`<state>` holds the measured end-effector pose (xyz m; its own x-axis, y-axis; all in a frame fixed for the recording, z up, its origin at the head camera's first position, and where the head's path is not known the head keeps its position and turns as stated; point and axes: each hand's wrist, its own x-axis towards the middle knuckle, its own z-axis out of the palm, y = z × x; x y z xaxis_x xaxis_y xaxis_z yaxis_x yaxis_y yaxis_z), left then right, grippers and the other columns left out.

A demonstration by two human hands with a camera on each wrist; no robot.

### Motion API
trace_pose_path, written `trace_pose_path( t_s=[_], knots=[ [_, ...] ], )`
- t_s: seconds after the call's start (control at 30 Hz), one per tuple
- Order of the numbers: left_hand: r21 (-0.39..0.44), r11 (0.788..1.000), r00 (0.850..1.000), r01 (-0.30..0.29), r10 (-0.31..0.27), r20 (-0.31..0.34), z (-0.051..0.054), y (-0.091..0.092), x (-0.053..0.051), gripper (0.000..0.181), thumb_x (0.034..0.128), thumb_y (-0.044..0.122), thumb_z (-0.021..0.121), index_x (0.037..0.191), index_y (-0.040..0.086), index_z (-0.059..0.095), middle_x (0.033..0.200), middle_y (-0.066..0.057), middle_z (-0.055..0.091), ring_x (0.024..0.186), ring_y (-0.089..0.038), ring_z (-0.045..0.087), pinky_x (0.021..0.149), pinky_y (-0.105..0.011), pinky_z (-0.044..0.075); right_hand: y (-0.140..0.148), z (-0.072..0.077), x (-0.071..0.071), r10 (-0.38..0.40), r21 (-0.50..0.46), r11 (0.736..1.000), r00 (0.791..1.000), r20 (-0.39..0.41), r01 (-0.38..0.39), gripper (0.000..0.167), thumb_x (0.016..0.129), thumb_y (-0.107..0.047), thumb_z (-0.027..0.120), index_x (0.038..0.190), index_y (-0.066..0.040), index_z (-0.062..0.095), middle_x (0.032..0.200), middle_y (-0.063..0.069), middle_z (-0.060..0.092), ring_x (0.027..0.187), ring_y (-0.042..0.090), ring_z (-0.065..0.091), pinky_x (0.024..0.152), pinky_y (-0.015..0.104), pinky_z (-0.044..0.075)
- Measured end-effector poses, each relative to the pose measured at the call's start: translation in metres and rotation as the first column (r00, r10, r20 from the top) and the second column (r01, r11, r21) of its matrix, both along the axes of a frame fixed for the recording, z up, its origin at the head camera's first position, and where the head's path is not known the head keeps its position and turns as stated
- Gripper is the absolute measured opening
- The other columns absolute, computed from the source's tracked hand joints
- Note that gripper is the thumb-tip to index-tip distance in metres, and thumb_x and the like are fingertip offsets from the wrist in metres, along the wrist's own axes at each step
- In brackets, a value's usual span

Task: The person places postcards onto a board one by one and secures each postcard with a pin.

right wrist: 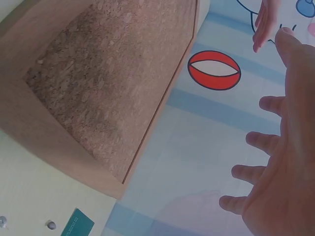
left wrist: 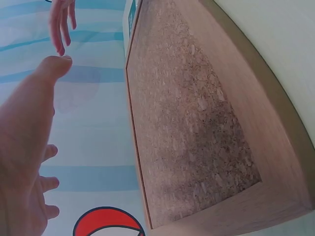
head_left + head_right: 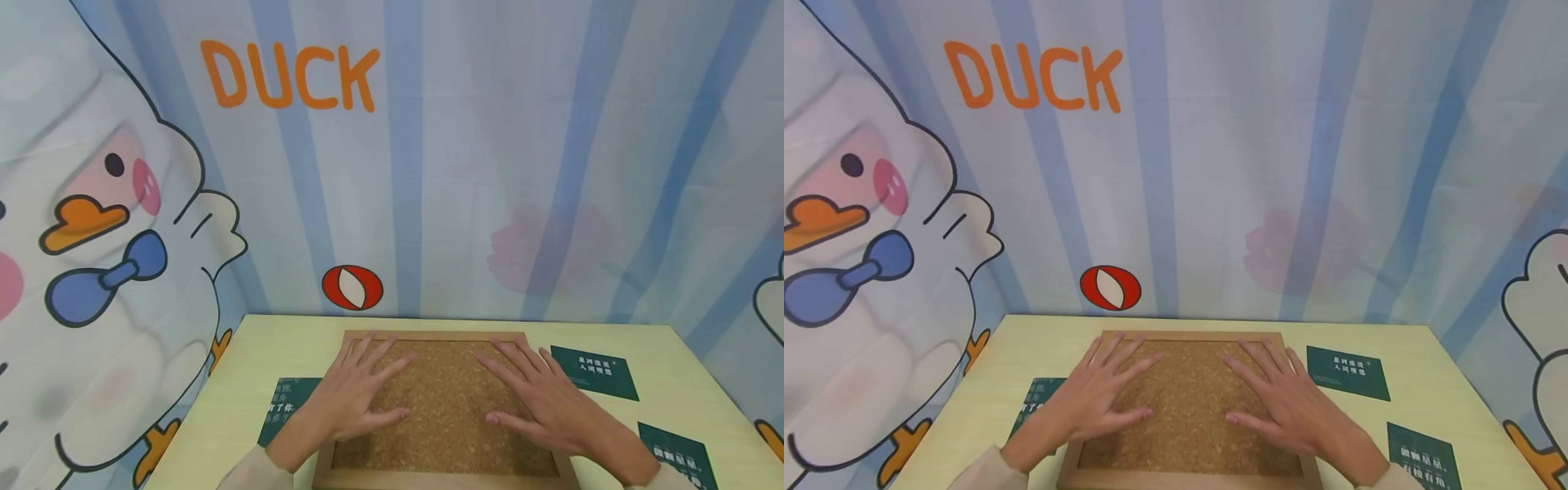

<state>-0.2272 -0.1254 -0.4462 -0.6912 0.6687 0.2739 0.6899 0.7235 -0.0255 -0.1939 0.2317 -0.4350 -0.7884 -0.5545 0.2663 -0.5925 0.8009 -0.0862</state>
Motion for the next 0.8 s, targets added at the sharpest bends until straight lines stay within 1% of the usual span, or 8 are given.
trace_pose_path(
  t_s=[0.07,0.17,0.3,0.43,0.5,0.6,0.67,0.8],
  knots=[
    [0.004,1.0,1.0,0.006,-0.006,-0.001,-0.001,0.0,0.0,0.079,0.0982,0.079,0.036,0.166,0.041,0.019,0.172,-0.004,0.021,0.155,-0.042,0.02,0.119,-0.069,0.016,0.001,0.0,0.001,0.0,-0.003,1.0,1.0,0.004,0.0,0.076,0.099,-0.067,0.054,0.164,-0.033,0.032,0.166,0.007,0.033,0.15,0.042,0.03,0.103,0.079,0.032],
    [0.013,1.0,1.0,0.009,-0.009,0.015,-0.001,-0.001,0.0,0.079,0.0984,0.078,0.036,0.166,0.041,0.019,0.171,-0.005,0.022,0.154,-0.042,0.02,0.119,-0.069,0.016,0.005,0.001,0.002,0.003,-0.03,1.0,1.0,0.019,-0.002,0.075,0.1,-0.065,0.055,0.164,-0.032,0.033,0.167,0.007,0.032,0.151,0.043,0.03,0.105,0.078,0.031],
    [0.037,0.999,0.999,-0.007,0.005,0.047,0.002,-0.005,-0.001,0.077,0.0987,0.077,0.038,0.165,0.041,0.025,0.17,-0.005,0.025,0.154,-0.041,0.022,0.12,-0.067,0.016,0.013,0.008,0.003,0.008,-0.078,0.997,0.999,0.038,-0.005,0.073,0.101,-0.059,0.059,0.163,-0.03,0.033,0.167,0.009,0.03,0.15,0.046,0.03,0.107,0.077,0.029],
    [0.093,0.995,0.998,-0.022,0.017,0.06,0.008,-0.011,-0.001,0.073,0.0993,0.071,0.048,0.162,0.034,0.037,0.168,-0.006,0.029,0.153,-0.041,0.026,0.12,-0.066,0.02,0.021,0.016,0.003,-0.004,-0.08,0.997,1.0,0.03,0.006,0.072,0.102,-0.055,0.06,0.164,-0.028,0.032,0.166,0.012,0.03,0.147,0.049,0.033,0.108,0.074,0.03],
    [0.124,0.992,0.998,-0.023,0.015,0.064,0.009,-0.014,-0.002,0.072,0.0996,0.067,0.052,0.16,0.03,0.041,0.167,-0.008,0.032,0.151,-0.041,0.029,0.119,-0.066,0.022,0.027,0.019,0.002,-0.014,-0.084,0.996,1.0,0.023,0.016,0.073,0.102,-0.052,0.062,0.164,-0.028,0.031,0.166,0.012,0.031,0.146,0.048,0.035,0.108,0.073,0.031],
    [0.168,0.985,0.996,-0.03,0.015,0.088,0.01,-0.017,-0.004,0.07,0.1006,0.062,0.056,0.16,0.027,0.042,0.163,-0.009,0.037,0.149,-0.037,0.034,0.117,-0.065,0.028,0.037,0.022,0.002,-0.022,-0.101,0.995,1.0,0.002,0.022,0.075,0.101,-0.047,0.065,0.165,-0.027,0.03,0.164,0.013,0.033,0.143,0.045,0.039,0.105,0.072,0.035],
    [0.194,0.98,0.994,-0.048,0.027,0.105,0.009,-0.02,-0.005,0.07,0.1012,0.06,0.057,0.16,0.025,0.042,0.161,-0.01,0.04,0.147,-0.036,0.038,0.114,-0.065,0.034,0.044,0.023,0.002,-0.03,-0.119,0.992,1.0,-0.003,0.029,0.076,0.101,-0.044,0.067,0.165,-0.026,0.03,0.164,0.014,0.034,0.142,0.044,0.041,0.103,0.071,0.037],
    [0.244,0.962,0.982,-0.122,0.082,0.168,0.006,-0.026,-0.007,0.068,0.1019,0.053,0.061,0.159,0.021,0.042,0.157,-0.011,0.045,0.143,-0.036,0.043,0.108,-0.065,0.04,0.06,0.024,0.003,-0.066,-0.149,0.986,0.998,0.024,0.069,0.076,0.1,-0.044,0.067,0.165,-0.024,0.031,0.162,0.018,0.035,0.139,0.047,0.043,0.099,0.072,0.04]
  ],
)
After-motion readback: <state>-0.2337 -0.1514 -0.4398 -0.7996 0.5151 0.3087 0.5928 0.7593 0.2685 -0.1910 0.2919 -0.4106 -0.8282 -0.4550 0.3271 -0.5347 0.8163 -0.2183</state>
